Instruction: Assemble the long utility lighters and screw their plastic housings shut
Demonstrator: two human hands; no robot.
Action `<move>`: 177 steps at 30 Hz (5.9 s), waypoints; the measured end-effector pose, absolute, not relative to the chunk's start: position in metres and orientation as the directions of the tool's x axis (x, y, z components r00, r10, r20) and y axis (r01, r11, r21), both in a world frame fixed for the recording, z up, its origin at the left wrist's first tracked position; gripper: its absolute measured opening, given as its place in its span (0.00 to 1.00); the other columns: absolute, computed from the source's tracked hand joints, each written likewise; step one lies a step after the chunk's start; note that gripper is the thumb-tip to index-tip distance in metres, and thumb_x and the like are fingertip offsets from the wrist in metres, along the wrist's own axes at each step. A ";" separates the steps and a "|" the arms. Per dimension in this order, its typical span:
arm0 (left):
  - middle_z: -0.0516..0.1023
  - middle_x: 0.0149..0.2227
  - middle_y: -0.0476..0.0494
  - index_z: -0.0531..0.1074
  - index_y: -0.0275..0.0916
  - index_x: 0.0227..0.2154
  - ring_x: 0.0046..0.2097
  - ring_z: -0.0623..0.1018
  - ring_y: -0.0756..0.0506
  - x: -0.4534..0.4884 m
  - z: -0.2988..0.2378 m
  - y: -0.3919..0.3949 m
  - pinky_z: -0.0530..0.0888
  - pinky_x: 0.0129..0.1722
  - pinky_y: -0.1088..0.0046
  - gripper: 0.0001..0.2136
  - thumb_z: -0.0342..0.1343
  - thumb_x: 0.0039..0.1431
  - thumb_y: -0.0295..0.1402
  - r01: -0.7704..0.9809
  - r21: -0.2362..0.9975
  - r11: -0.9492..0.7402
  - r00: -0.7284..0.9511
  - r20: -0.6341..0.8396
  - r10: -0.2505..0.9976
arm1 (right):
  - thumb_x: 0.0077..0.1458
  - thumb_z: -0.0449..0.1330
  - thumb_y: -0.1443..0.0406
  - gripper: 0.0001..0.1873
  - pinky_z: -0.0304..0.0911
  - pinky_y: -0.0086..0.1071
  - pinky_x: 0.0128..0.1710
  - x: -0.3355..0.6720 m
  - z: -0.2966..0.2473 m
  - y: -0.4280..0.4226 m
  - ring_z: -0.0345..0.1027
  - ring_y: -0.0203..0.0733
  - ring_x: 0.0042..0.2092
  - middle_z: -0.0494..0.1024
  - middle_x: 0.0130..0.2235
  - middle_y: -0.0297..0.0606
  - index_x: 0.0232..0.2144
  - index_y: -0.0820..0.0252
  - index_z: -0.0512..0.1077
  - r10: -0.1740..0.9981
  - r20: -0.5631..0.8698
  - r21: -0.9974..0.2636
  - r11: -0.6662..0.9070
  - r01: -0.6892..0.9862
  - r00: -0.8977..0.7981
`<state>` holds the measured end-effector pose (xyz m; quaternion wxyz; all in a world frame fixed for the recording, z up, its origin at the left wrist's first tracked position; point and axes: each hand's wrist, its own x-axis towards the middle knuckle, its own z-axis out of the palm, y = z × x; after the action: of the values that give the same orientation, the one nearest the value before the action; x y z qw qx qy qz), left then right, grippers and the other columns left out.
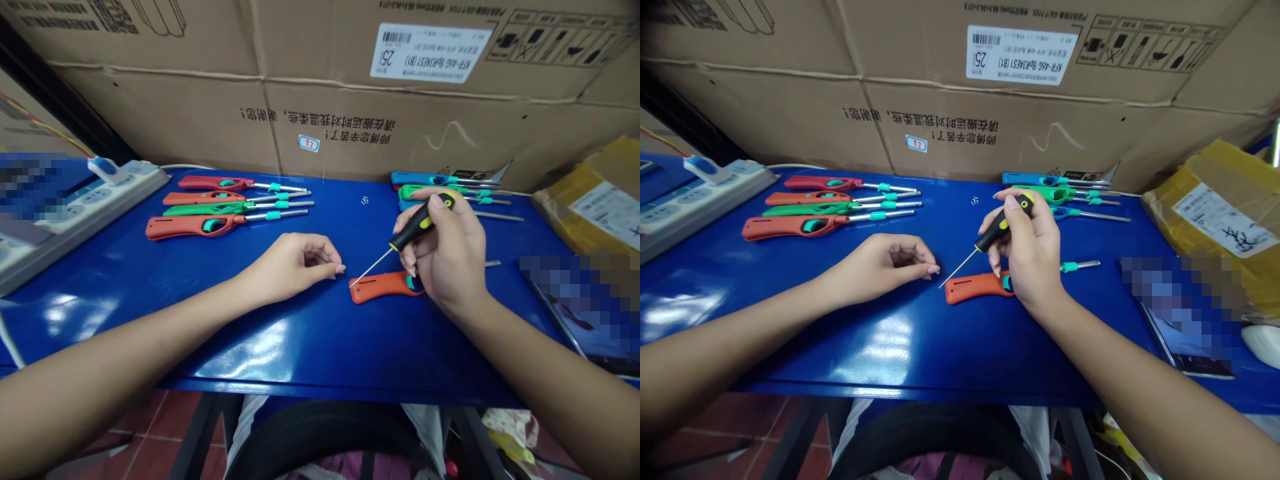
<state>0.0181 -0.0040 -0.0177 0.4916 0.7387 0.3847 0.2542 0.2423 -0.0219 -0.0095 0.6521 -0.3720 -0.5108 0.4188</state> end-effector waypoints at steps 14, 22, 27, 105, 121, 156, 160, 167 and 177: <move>0.82 0.29 0.50 0.74 0.35 0.41 0.36 0.85 0.47 0.019 -0.016 0.000 0.80 0.42 0.75 0.16 0.68 0.47 0.27 0.118 0.985 -0.127 0.365 0.076 0.928 | 0.61 0.62 0.52 0.15 0.53 0.23 0.10 0.232 -0.014 -0.028 0.60 0.28 0.14 0.76 0.27 0.27 0.41 0.54 0.67 0.978 0.173 -0.949 0.134 -0.284 -0.117; 0.84 0.33 0.46 0.78 0.35 0.43 0.38 0.85 0.46 0.022 -0.017 -0.002 0.82 0.46 0.71 0.18 0.71 0.49 0.31 0.113 0.987 -0.115 0.383 0.063 0.922 | 0.61 0.62 0.54 0.14 0.52 0.23 0.09 0.231 -0.018 -0.025 0.58 0.28 0.13 0.75 0.26 0.25 0.41 0.55 0.66 0.984 0.145 -0.942 0.106 -0.320 -0.099; 0.86 0.37 0.43 0.79 0.35 0.44 0.42 0.86 0.44 0.020 -0.017 -0.003 0.82 0.51 0.68 0.16 0.70 0.51 0.32 0.149 0.982 -0.113 0.410 0.042 0.911 | 0.61 0.62 0.53 0.15 0.51 0.22 0.09 0.230 -0.023 -0.023 0.58 0.28 0.13 0.74 0.26 0.25 0.41 0.55 0.66 0.985 0.136 -0.940 0.094 -0.328 -0.107; 0.84 0.33 0.51 0.78 0.38 0.48 0.35 0.82 0.50 0.023 -0.024 -0.013 0.76 0.39 0.75 0.14 0.63 0.58 0.28 0.364 0.818 -0.445 0.557 0.192 0.808 | 0.65 0.61 0.61 0.08 0.65 0.26 0.15 0.232 -0.016 -0.034 0.66 0.29 0.20 0.76 0.35 0.29 0.46 0.48 0.67 0.681 0.731 -0.680 0.725 0.109 0.037; 0.83 0.46 0.43 0.78 0.38 0.49 0.48 0.80 0.45 0.022 -0.023 -0.012 0.75 0.51 0.68 0.19 0.69 0.56 0.36 0.261 0.664 -0.700 0.727 0.342 0.596 | 0.62 0.63 0.62 0.06 0.72 0.29 0.24 0.237 0.002 -0.035 0.70 0.33 0.24 0.74 0.29 0.29 0.42 0.53 0.72 0.596 0.785 -0.618 0.771 0.152 0.166; 0.81 0.50 0.40 0.77 0.38 0.51 0.52 0.78 0.40 0.031 -0.036 -0.014 0.73 0.55 0.60 0.19 0.67 0.59 0.38 0.299 0.594 -0.747 0.747 0.342 0.571 | 0.61 0.64 0.61 0.27 0.76 0.33 0.28 0.236 -0.008 -0.038 0.76 0.38 0.35 0.73 0.58 0.36 0.60 0.38 0.64 0.561 0.816 -0.510 0.812 0.282 -0.140; 0.82 0.45 0.40 0.78 0.36 0.50 0.47 0.78 0.42 0.032 -0.035 -0.014 0.75 0.52 0.63 0.18 0.67 0.58 0.36 0.287 0.593 -0.753 0.746 0.355 0.563 | 0.67 0.54 0.64 0.27 0.78 0.32 0.29 0.241 -0.003 -0.040 0.77 0.46 0.51 0.68 0.64 0.38 0.65 0.41 0.59 0.608 0.744 -0.560 0.793 0.239 -0.277; 0.83 0.48 0.41 0.78 0.38 0.53 0.51 0.78 0.42 0.031 -0.039 -0.013 0.75 0.55 0.62 0.19 0.67 0.59 0.36 0.246 0.645 -0.724 0.758 0.338 0.558 | 0.56 0.69 0.64 0.31 0.79 0.38 0.40 0.249 -0.001 -0.034 0.79 0.45 0.43 0.80 0.51 0.36 0.60 0.44 0.68 0.433 0.867 -0.321 0.865 0.386 -0.248; 0.84 0.45 0.42 0.80 0.41 0.49 0.47 0.77 0.43 0.033 -0.034 -0.013 0.76 0.51 0.63 0.16 0.68 0.59 0.36 0.265 0.641 -0.720 0.758 0.323 0.567 | 0.59 0.66 0.62 0.25 0.79 0.40 0.41 0.249 0.010 -0.039 0.79 0.47 0.43 0.82 0.49 0.37 0.59 0.45 0.71 0.382 0.880 -0.246 0.875 0.416 -0.282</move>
<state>0.0325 -0.0135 -0.0341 0.2924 0.8907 0.2334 0.2582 0.2488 -0.0390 0.0103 0.5447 -0.2492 -0.8006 -0.0160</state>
